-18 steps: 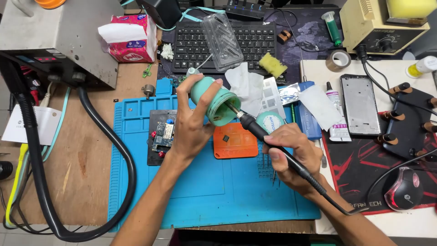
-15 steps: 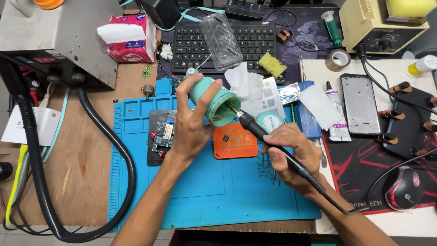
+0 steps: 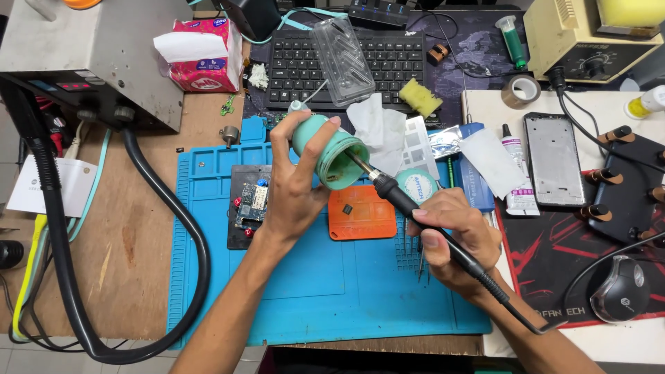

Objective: The person is performing repair work on a circuit board, including cleaning a soldering iron tip and using a heat gun to desolder or solder components.

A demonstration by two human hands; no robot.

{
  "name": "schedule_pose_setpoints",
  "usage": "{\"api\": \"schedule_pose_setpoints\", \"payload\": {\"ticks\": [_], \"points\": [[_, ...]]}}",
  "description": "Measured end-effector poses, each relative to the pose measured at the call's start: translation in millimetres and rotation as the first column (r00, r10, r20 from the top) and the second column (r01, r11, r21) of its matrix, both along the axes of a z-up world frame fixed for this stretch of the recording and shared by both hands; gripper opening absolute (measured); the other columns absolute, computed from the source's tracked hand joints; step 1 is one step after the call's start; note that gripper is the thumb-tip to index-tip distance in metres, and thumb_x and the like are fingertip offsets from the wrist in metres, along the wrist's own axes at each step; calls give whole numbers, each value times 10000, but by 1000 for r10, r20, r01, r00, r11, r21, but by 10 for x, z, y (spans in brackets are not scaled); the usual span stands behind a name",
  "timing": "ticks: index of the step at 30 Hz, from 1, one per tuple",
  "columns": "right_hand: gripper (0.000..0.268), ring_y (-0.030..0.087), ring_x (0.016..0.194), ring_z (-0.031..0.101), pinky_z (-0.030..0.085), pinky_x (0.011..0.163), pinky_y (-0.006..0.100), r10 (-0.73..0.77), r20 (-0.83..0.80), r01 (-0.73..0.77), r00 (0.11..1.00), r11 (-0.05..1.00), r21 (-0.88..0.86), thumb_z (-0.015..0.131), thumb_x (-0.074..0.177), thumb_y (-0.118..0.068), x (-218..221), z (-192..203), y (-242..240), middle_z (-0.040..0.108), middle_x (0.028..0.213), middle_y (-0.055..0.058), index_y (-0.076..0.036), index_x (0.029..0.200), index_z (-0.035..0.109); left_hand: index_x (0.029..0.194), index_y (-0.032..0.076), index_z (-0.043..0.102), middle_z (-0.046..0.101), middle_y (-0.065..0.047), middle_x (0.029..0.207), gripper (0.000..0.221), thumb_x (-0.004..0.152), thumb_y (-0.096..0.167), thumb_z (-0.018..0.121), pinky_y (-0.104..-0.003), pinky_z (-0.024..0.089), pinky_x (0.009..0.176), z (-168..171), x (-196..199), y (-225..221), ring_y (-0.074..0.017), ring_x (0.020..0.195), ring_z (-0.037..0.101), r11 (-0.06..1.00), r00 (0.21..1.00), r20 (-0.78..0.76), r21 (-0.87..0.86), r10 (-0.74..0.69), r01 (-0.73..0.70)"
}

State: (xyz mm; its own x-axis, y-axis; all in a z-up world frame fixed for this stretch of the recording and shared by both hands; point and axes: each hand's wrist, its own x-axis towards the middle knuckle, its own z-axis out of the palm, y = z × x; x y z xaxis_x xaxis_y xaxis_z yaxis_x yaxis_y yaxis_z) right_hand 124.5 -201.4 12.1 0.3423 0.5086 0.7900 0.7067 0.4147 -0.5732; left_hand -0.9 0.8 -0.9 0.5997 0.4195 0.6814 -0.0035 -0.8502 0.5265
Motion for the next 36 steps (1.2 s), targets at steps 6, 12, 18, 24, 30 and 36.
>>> {"api": "schedule_pose_setpoints", "payload": {"ticks": [6, 12, 18, 24, 30, 36], "points": [[228, 204, 581, 693, 528, 718, 366, -25, -55, 27, 998, 999, 43, 581, 999, -217, -39, -39, -68, 702, 621, 54, -8, 959, 663, 1438, 210, 583, 411, -158, 1395, 783, 753, 32, 920, -579, 488, 1062, 132, -5, -9, -415, 1208, 575, 997, 999, -16, -70, 28, -30], [342, 185, 703, 704, 528, 799, 349, -61, -152, 71, 986, 995, 65, 558, 1026, -354, 34, -112, -135, 720, 716, 73, -30, 982, 659, 1373, 159, 607, 453, -87, 1176, 711, 753, 151, 955, -601, 437, 1019, 197, -106, 136, -358, 1100, 542, 974, 992, -27, -186, 126, -128], [233, 231, 692, 683, 544, 664, 334, -90, -111, 93, 990, 996, 15, 564, 1028, -200, 10, -32, 37, 723, 777, 130, 25, 1067, 611, 1389, 55, 519, 476, -157, 1143, 641, 848, 109, 861, -639, 422, 943, 293, -239, 71, -364, 1056, 505, 923, 985, -123, -350, 124, -161], [179, 221, 750, 696, 581, 709, 351, -52, -103, 46, 993, 997, -61, 575, 1025, -127, -38, -89, 61, 707, 858, 115, 23, 1120, 598, 1379, 34, 477, 561, -212, 1188, 695, 784, -39, 827, -683, 456, 937, 143, -173, -22, -462, 1171, 529, 877, 979, -173, -446, 111, -178], [174, 212, 738, 697, 589, 679, 343, -60, -135, 47, 989, 994, -95, 577, 1018, -95, -57, -85, 91, 686, 875, 123, 40, 1126, 597, 1363, 29, 442, 570, -250, 1181, 700, 791, -42, 840, -706, 495, 904, 115, -127, -23, -508, 1191, 542, 879, 978, -178, -442, 111, -180], [187, 224, 758, 699, 597, 694, 356, -49, -145, 34, 988, 994, -99, 572, 1024, -86, -56, -88, 90, 673, 892, 137, 55, 1146, 595, 1344, 16, 436, 580, -264, 1175, 683, 808, 7, 858, -712, 499, 895, 83, -134, 8, -521, 1183, 563, 865, 977, -168, -463, 130, -195]]}}
